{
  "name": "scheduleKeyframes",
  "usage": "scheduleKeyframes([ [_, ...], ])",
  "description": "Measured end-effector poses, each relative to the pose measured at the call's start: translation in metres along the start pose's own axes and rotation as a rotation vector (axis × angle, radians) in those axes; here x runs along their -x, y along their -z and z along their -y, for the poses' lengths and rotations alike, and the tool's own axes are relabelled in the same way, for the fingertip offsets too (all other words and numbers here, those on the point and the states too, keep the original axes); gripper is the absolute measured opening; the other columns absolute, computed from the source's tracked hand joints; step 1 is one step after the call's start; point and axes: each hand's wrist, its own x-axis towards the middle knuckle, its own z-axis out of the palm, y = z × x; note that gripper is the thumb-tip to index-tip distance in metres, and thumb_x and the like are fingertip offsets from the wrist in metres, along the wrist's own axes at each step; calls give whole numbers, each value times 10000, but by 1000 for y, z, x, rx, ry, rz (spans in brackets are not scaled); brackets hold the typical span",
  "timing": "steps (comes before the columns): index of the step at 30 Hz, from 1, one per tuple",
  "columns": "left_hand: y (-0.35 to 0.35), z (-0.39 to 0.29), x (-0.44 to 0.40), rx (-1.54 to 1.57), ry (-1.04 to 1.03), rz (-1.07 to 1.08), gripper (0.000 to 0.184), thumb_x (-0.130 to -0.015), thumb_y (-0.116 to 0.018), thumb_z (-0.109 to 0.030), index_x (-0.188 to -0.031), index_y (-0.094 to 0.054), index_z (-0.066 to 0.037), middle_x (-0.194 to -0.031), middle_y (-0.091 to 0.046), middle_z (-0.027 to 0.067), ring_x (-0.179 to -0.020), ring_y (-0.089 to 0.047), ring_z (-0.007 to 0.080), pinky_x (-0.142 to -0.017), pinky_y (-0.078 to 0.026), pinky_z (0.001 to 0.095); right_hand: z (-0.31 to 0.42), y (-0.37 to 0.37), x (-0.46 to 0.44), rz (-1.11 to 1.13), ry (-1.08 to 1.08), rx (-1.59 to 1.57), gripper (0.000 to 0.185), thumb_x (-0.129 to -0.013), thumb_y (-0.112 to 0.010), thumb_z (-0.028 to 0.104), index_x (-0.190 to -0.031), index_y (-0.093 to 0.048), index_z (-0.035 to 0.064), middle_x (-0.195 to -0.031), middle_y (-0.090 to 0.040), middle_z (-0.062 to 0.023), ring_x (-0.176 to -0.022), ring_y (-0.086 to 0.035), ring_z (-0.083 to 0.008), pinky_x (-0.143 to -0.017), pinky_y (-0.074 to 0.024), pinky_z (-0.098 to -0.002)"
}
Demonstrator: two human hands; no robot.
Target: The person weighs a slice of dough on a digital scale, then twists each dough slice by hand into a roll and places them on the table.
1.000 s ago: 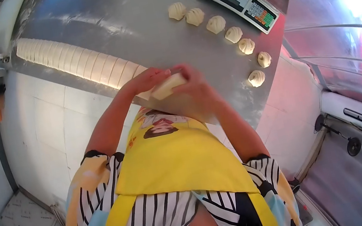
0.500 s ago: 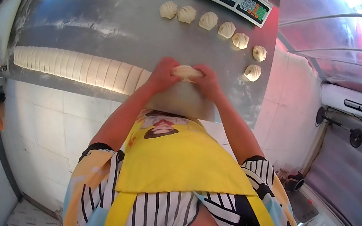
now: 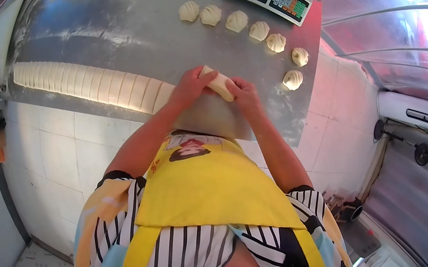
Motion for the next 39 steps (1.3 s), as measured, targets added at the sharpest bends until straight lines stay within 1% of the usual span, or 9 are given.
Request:
scheduleKeyframes([
  [12,2,2,-7,285,384,165,314,-916,-525,-264,-1026,-564,28,-932,-630,106,-785,-628,188,-657,-545,296,20,17,13,-53,854,972,359,-750,-697,140,-1075,-555,84,-934,-572,-114,-838,-566,-352,-724,-485,-373],
  [15,-10,-6,-2,-487,-111,76,290,-899,-541,-226,-1068,-562,10,-958,-632,92,-836,-620,210,-695,-527,320,16,16,18,-88,383,841,386,-759,-692,150,-1118,-555,110,-914,-594,-105,-760,-604,-292,-718,-486,-360],
  [18,-14,13,-12,-919,-624,-24,292,-868,-568,-183,-1103,-554,-10,-978,-626,78,-875,-602,200,-726,-503,313,3,18,9,54,-395,-335,387,-772,-674,158,-1140,-558,135,-868,-617,-93,-721,-620,-208,-704,-488,-333],
  [19,-13,17,-15,-951,-743,-42,299,-856,-578,-170,-1111,-551,-16,-983,-623,75,-886,-595,192,-735,-495,307,6,15,13,99,-269,-242,395,-776,-665,151,-1154,-553,139,-854,-618,-83,-720,-614,-184,-691,-487,-320],
  [22,-3,4,-24,-265,-55,117,329,-832,-591,-136,-1129,-537,-5,-976,-612,91,-879,-586,157,-727,-491,276,18,11,32,218,63,56,423,-789,-637,132,-1199,-536,157,-808,-616,-54,-711,-597,-130,-661,-481,-285],
  [25,-7,-15,-16,-129,97,41,293,-817,-602,-129,-1073,-570,9,-974,-604,95,-879,-575,126,-723,-488,272,29,19,37,264,238,352,453,-791,-629,115,-1228,-524,166,-776,-610,-32,-688,-583,-115,-648,-475,-267],
  [30,-29,0,-8,-714,-203,10,158,-770,-575,-65,-913,-618,-12,-929,-594,105,-779,-584,219,-664,-477,317,68,11,28,-18,172,414,356,-790,-638,103,-1135,-558,63,-784,-622,-33,-680,-582,-123,-640,-477,-265],
  [34,-33,9,1,-832,-709,66,112,-737,-568,-23,-838,-616,-18,-906,-546,122,-778,-552,302,-681,-472,340,32,24,-8,-9,-89,-132,263,-829,-599,132,-1059,-568,7,-817,-626,-64,-691,-608,-151,-616,-500,-276],
  [39,-33,19,3,-403,-564,-73,207,-766,-609,-13,-972,-608,-31,-995,-535,58,-688,-519,108,-624,-453,243,13,19,-11,-5,-360,-380,268,-869,-561,224,-1050,-570,26,-882,-623,-79,-721,-626,-169,-604,-536,-319],
])
